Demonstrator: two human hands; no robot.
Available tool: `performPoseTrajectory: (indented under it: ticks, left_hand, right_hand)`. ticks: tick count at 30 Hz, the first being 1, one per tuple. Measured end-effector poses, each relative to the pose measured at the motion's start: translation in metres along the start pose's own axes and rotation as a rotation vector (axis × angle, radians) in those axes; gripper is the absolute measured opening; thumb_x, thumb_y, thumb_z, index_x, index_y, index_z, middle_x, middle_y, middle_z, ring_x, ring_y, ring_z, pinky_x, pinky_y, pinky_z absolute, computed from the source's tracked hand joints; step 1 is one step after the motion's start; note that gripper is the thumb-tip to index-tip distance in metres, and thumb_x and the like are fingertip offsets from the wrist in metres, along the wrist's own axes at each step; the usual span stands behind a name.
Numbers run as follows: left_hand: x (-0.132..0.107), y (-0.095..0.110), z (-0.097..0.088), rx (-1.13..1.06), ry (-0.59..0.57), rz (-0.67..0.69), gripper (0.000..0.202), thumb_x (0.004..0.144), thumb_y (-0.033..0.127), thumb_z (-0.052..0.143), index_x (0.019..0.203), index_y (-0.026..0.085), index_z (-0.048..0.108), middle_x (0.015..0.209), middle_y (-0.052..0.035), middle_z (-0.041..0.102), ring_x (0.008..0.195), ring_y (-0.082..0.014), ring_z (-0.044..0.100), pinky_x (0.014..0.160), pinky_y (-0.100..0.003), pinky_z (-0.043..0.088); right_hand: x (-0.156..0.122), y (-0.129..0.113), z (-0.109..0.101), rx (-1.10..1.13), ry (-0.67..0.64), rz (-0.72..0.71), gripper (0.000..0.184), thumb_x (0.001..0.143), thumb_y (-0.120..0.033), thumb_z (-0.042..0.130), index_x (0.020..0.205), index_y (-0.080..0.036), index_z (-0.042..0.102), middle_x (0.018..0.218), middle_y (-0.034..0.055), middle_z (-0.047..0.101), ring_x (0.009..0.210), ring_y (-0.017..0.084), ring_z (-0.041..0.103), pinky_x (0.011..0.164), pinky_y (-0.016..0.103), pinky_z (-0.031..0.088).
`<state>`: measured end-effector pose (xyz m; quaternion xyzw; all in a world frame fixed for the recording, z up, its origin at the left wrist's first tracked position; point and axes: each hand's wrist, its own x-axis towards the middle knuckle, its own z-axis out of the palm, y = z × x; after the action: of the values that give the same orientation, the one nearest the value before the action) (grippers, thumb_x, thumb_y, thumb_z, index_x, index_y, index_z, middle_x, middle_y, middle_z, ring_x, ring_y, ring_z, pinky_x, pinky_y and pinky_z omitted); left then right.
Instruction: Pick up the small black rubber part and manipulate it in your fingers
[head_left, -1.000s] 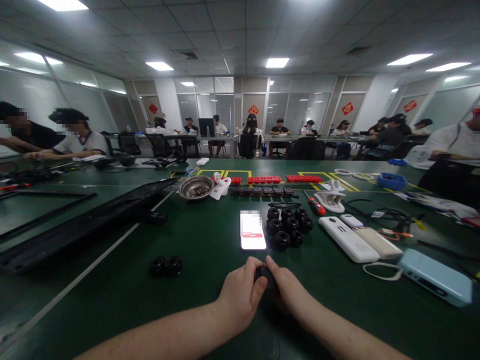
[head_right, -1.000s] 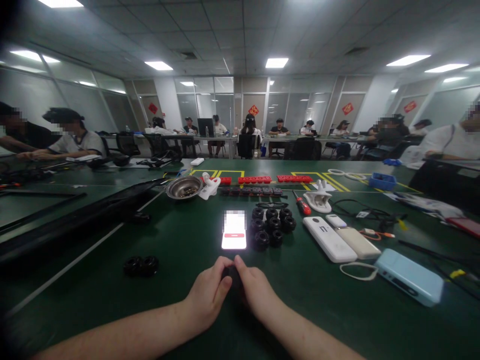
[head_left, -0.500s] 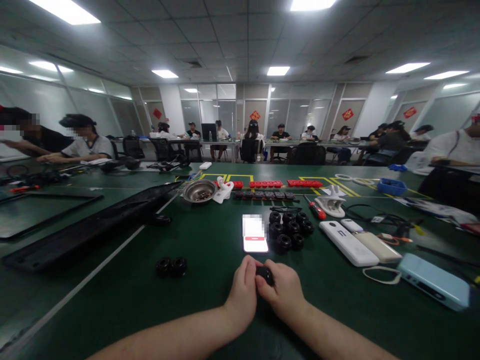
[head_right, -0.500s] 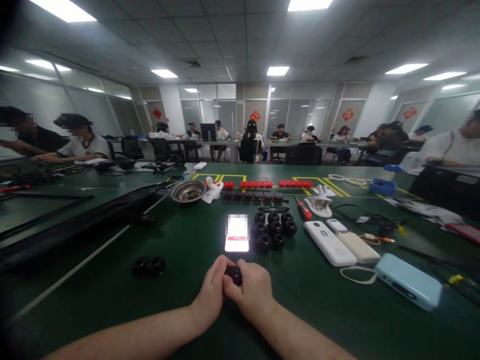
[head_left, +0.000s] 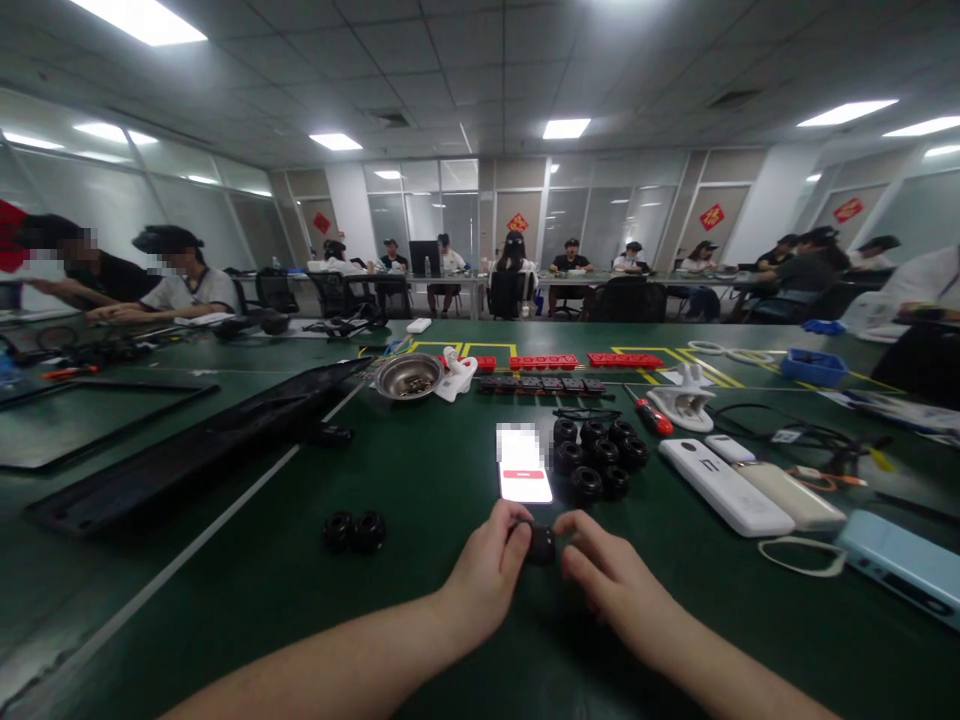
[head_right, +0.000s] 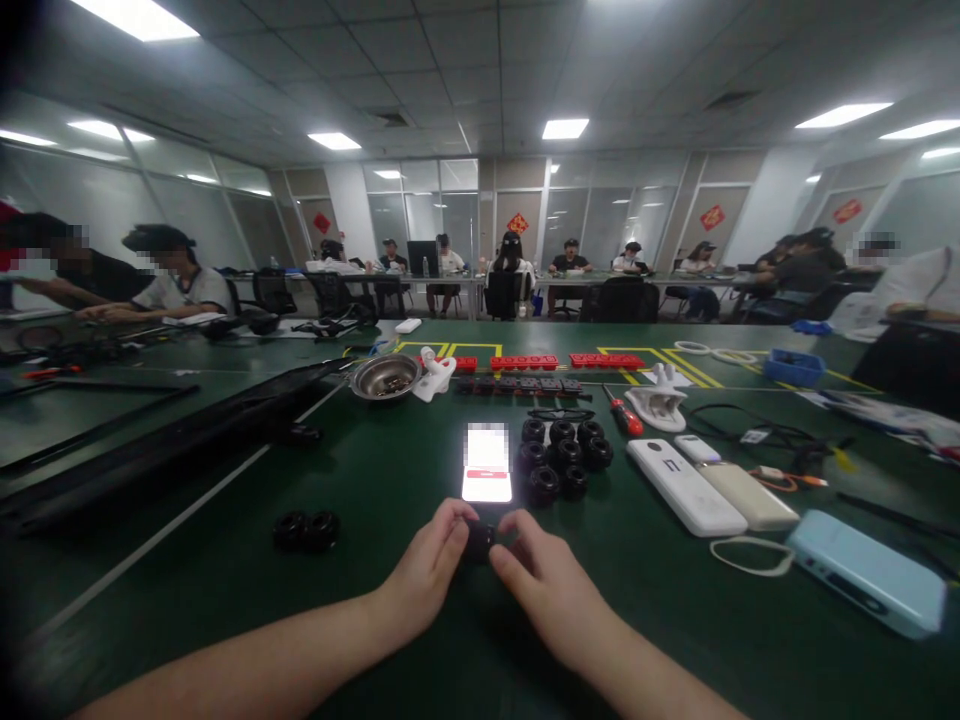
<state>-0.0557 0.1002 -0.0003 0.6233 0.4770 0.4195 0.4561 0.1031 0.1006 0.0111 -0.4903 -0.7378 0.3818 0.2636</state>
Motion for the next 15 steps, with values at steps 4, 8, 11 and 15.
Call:
performPoseTrajectory:
  ticks: [4, 8, 11, 15]
  left_hand:
    - [-0.004, -0.004, -0.001, 0.303, -0.097, 0.138, 0.029, 0.081, 0.041, 0.035, 0.095, 0.018, 0.046, 0.082, -0.0046, 0.055, 0.073, -0.0178, 0.050, 0.066, -0.028, 0.036]
    - [-0.006, -0.003, 0.000, 0.364, -0.099, 0.099, 0.027, 0.081, 0.040, 0.036, 0.095, 0.018, 0.045, 0.081, -0.0051, 0.057, 0.072, -0.0188, 0.052, 0.064, -0.029, 0.037]
    - [-0.009, 0.001, 0.001, 0.338, -0.094, 0.088, 0.025, 0.082, 0.038, 0.036, 0.094, 0.017, 0.044, 0.078, -0.0043, 0.056, 0.069, -0.0172, 0.051, 0.062, -0.028, 0.036]
    - [-0.008, 0.002, 0.004, 0.212, -0.041, 0.069, 0.023, 0.081, 0.039, 0.036, 0.085, 0.018, 0.046, 0.072, -0.0012, 0.052, 0.064, -0.0142, 0.049, 0.059, -0.025, 0.035]
  right_hand:
    - [0.006, 0.011, 0.005, 0.270, -0.159, 0.218, 0.038, 0.078, -0.054, 0.030, 0.072, -0.018, 0.041, 0.051, -0.0052, 0.048, 0.034, 0.008, 0.043, 0.031, 0.018, 0.032]
    - [0.006, 0.011, 0.010, 0.292, -0.109, 0.102, 0.032, 0.079, -0.047, 0.036, 0.072, -0.017, 0.044, 0.059, -0.0029, 0.049, 0.045, 0.010, 0.052, 0.041, 0.021, 0.041]
    - [0.002, 0.007, 0.007, 0.152, -0.051, -0.035, 0.024, 0.082, -0.037, 0.035, 0.079, -0.016, 0.047, 0.063, -0.0013, 0.051, 0.053, 0.012, 0.054, 0.050, 0.024, 0.043]
    - [-0.003, 0.004, 0.007, -0.027, 0.007, -0.124, 0.014, 0.082, -0.025, 0.038, 0.091, -0.017, 0.046, 0.073, 0.0016, 0.055, 0.064, 0.014, 0.054, 0.059, 0.027, 0.044]
